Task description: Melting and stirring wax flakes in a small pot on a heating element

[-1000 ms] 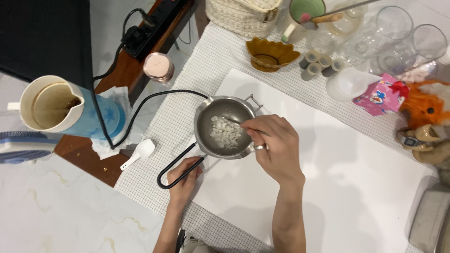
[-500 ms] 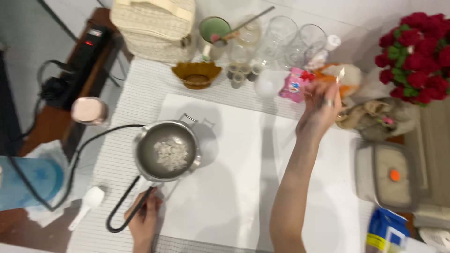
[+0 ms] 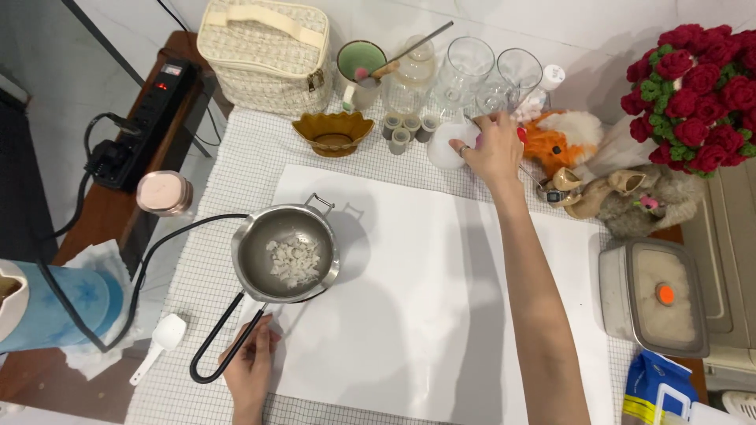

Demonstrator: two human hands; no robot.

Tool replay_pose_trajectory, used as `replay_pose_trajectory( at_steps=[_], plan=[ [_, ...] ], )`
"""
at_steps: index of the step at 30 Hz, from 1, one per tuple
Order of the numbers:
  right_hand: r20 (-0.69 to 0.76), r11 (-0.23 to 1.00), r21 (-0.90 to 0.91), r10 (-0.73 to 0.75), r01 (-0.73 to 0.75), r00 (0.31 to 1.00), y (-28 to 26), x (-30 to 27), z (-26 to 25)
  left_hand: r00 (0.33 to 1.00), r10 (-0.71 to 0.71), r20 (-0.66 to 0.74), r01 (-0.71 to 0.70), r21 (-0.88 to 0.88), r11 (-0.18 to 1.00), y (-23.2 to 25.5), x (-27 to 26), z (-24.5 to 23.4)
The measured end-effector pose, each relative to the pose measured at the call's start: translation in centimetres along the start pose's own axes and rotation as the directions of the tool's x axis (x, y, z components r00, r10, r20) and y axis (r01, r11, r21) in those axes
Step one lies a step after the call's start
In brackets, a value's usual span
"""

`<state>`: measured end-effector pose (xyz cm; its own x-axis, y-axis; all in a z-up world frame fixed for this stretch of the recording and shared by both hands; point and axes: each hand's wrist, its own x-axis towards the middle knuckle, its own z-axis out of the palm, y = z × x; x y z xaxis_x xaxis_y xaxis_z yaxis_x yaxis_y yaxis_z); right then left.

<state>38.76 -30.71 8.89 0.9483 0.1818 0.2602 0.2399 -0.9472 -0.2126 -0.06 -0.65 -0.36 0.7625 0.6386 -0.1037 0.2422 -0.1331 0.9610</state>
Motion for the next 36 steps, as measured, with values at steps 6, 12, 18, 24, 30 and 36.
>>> replay_pose_trajectory(
  at_steps=[6,12,18,24,30,36],
  plan=[
    [-0.125,0.993,0.101,-0.051,0.064,0.991,0.2,-0.6,0.4,0.999,0.047,-0.026,-0.044,0.113,0.993,0.1,-0.1,0.0],
    [0.121,0.384,0.903,0.208,-0.194,0.971,-1.7,-5.5,-3.9,0.993,0.113,-0.030,-0.109,0.126,0.986,0.2,-0.6,0.0],
    [0.415,0.047,0.906,0.103,-0.421,0.904,-0.8,-14.2,-5.9,0.621,0.720,0.309,-0.782,0.299,0.547,5.4,-4.7,0.7],
    [0.601,-0.135,0.799,0.226,-0.586,0.767,1.8,-21.3,0.2,0.572,0.756,0.318,-0.820,0.212,0.532,11.4,-4.7,6.0],
    [0.623,0.093,0.762,0.164,-0.641,0.765,0.5,-22.8,1.1,0.568,0.710,0.417,-0.754,-0.083,0.652,12.0,-2.6,12.6],
    [0.605,0.305,0.722,0.158,-0.621,0.781,0.1,-22.6,0.3,0.621,0.624,0.474,-0.654,-0.124,0.746,7.7,-0.2,17.6]
  ],
)
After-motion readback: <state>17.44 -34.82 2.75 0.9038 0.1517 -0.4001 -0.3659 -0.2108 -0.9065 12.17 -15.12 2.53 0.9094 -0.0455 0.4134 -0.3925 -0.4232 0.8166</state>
